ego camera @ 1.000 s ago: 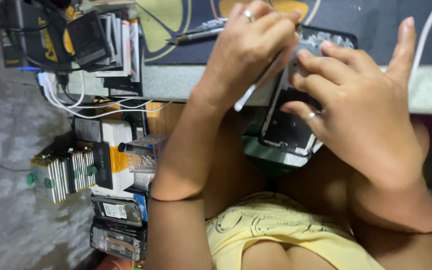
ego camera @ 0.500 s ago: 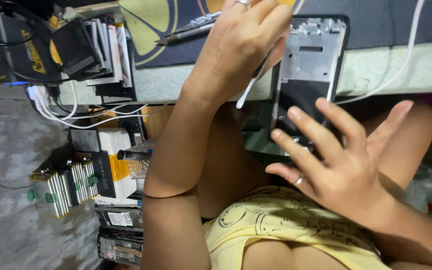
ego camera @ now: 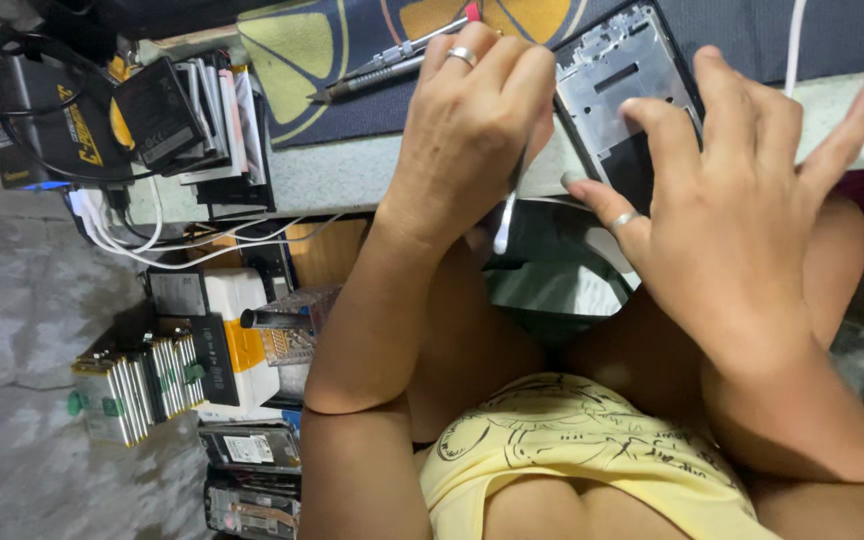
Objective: The person uses a cotton swab to clean the interior surfaces of a disassembled smartphone chassis. They wipe along the edges and corners of the metal frame, rotating the device to access different areas.
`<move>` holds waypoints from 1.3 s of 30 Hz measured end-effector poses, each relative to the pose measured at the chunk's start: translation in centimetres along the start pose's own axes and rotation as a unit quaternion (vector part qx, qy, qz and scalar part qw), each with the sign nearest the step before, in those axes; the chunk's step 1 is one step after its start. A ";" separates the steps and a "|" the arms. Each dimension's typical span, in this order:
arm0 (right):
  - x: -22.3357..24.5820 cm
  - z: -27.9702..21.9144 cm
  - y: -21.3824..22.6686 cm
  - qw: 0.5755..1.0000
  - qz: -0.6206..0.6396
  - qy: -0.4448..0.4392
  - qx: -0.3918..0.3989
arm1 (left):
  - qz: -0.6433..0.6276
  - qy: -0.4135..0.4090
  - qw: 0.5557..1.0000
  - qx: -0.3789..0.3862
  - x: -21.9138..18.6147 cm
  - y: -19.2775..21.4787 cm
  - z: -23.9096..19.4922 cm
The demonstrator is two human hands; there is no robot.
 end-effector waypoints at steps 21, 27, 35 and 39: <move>0.1 1.2 -0.1 0.998 0.046 0.033 0.035 | -0.046 -0.004 0.999 0.009 -0.5 1.3 -1.2; -0.1 1.0 -0.2 0.998 0.048 0.035 0.028 | -0.055 -0.016 0.998 0.011 -0.5 0.8 0.1; -0.2 1.7 0.0 0.996 0.065 0.039 0.042 | -0.060 0.008 0.997 0.046 -0.5 1.7 -1.6; 0.1 1.9 0.3 0.997 0.044 0.042 0.043 | -0.067 -0.015 0.997 0.043 0.3 -1.4 0.9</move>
Point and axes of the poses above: each hand's wrist, its own z-axis towards the middle knuckle, its own y-axis out of the back of the hand, x = y × z, the point moved 9 cm from there along z, towards the middle knuckle, and after that the axes turned 5 degrees about -z, right-handed, at the moved point
